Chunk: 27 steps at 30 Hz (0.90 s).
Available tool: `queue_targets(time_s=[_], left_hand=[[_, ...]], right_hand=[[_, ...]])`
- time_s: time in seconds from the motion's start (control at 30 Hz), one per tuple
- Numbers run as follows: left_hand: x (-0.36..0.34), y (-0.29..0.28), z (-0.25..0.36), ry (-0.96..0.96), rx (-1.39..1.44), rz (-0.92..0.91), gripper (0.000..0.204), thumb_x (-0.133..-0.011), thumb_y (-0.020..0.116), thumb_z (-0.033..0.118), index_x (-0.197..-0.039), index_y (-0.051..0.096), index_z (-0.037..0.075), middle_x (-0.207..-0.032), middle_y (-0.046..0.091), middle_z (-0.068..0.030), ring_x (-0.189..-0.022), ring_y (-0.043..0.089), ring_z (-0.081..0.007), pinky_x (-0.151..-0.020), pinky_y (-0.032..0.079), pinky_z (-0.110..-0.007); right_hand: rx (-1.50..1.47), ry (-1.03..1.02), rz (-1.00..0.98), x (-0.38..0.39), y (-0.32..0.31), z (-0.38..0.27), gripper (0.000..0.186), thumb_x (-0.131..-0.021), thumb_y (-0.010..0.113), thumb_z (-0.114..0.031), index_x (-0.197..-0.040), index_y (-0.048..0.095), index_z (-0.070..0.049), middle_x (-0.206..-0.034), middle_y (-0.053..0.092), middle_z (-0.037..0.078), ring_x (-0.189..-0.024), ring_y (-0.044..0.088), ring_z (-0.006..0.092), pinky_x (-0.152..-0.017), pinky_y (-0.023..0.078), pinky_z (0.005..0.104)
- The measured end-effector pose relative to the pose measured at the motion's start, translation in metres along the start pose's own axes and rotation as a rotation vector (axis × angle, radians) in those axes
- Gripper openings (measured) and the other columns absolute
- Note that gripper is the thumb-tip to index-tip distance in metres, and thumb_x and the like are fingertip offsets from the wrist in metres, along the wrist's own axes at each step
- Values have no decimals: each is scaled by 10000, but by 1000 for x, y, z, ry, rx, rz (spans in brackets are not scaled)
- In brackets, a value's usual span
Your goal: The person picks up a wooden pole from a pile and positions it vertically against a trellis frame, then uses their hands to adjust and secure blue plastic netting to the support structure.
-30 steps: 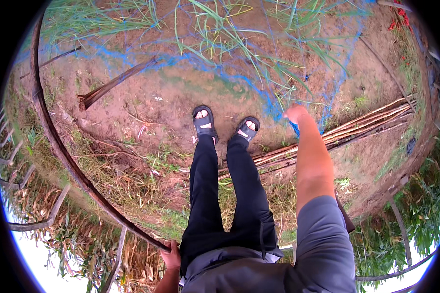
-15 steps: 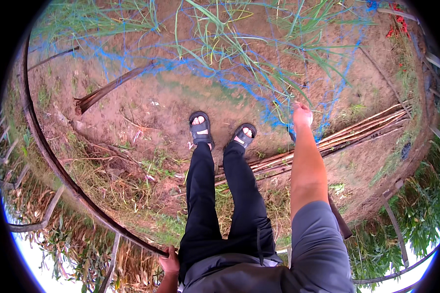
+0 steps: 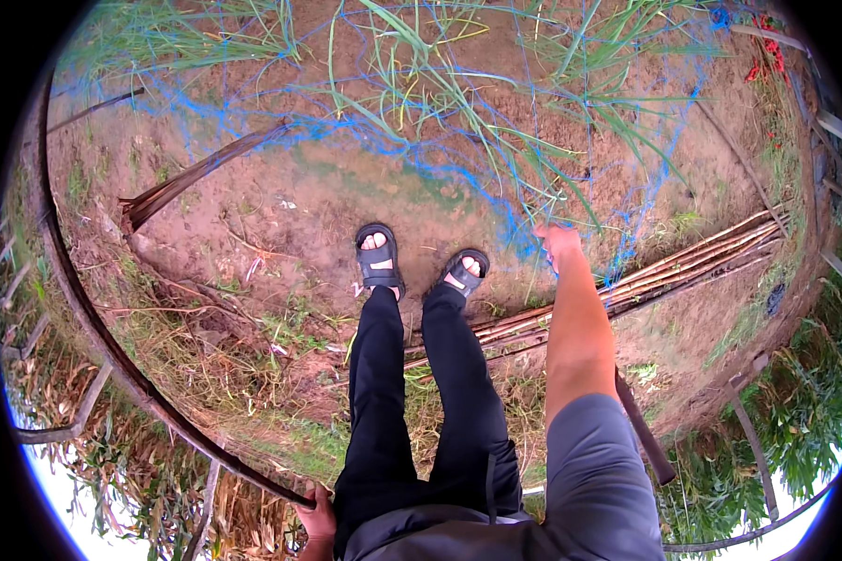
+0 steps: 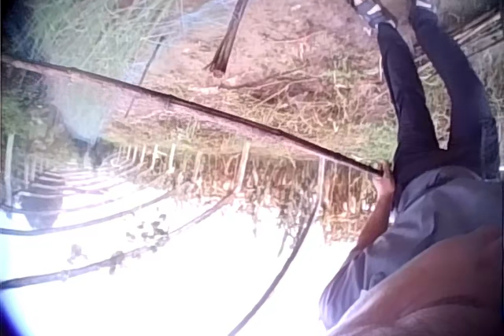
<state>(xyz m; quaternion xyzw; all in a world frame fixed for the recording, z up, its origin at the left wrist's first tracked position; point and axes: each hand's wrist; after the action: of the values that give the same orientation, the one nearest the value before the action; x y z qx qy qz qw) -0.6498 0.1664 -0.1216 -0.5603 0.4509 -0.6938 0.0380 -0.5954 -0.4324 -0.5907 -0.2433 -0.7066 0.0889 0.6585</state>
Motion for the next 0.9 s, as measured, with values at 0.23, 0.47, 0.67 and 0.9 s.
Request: queue_targets(time_s=[0.23, 0.47, 0.67, 0.9], left_hand=[[0, 2, 1, 14, -46, -49, 310, -885, 562, 200, -685, 644, -22, -568, 521, -26, -558, 479, -111, -552, 389, -293], [-9, 0, -15, -5, -41, -42, 307, -871, 530, 180, -649, 605, -20, -598, 528, -48, -584, 482, -141, -572, 381, -314], [-14, 0, -22, 23, -21, -52, 284, -885, 543, 180, -679, 614, -3, -588, 518, -34, -555, 469, -119, -530, 373, -306], [1, 7, 26, 57, 17, -127, 279, -898, 563, 189, -698, 634, 8, -537, 451, 47, -489, 407, -49, -462, 309, -245]], right_hand=[[-617, -214, 123, 45, -2, -38, 281, -794, 757, -297, -943, 653, -82, -731, 597, -3, -582, 493, 98, -527, 364, 262], [-905, 85, -15, 75, -4, -92, 449, -803, 729, -505, -1079, 596, -176, -770, 588, -44, -698, 543, 128, -681, 438, 392], [-943, 194, 86, 63, -1, -110, 269, -872, 680, -366, -1049, 641, -167, -870, 615, -42, -705, 535, 128, -782, 399, 517], [-1297, -46, 214, 97, -18, -80, 267, -919, 627, -333, -1104, 546, -157, -946, 673, 0, -934, 646, 216, -770, 384, 589]])
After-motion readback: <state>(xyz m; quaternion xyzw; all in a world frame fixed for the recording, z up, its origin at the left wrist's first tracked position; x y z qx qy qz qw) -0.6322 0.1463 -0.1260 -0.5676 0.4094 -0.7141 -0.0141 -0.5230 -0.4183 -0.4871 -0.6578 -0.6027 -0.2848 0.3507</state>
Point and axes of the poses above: each hand's wrist, its own x-axis away from the middle knuckle, its own y-axis out of the palm, z = x × y
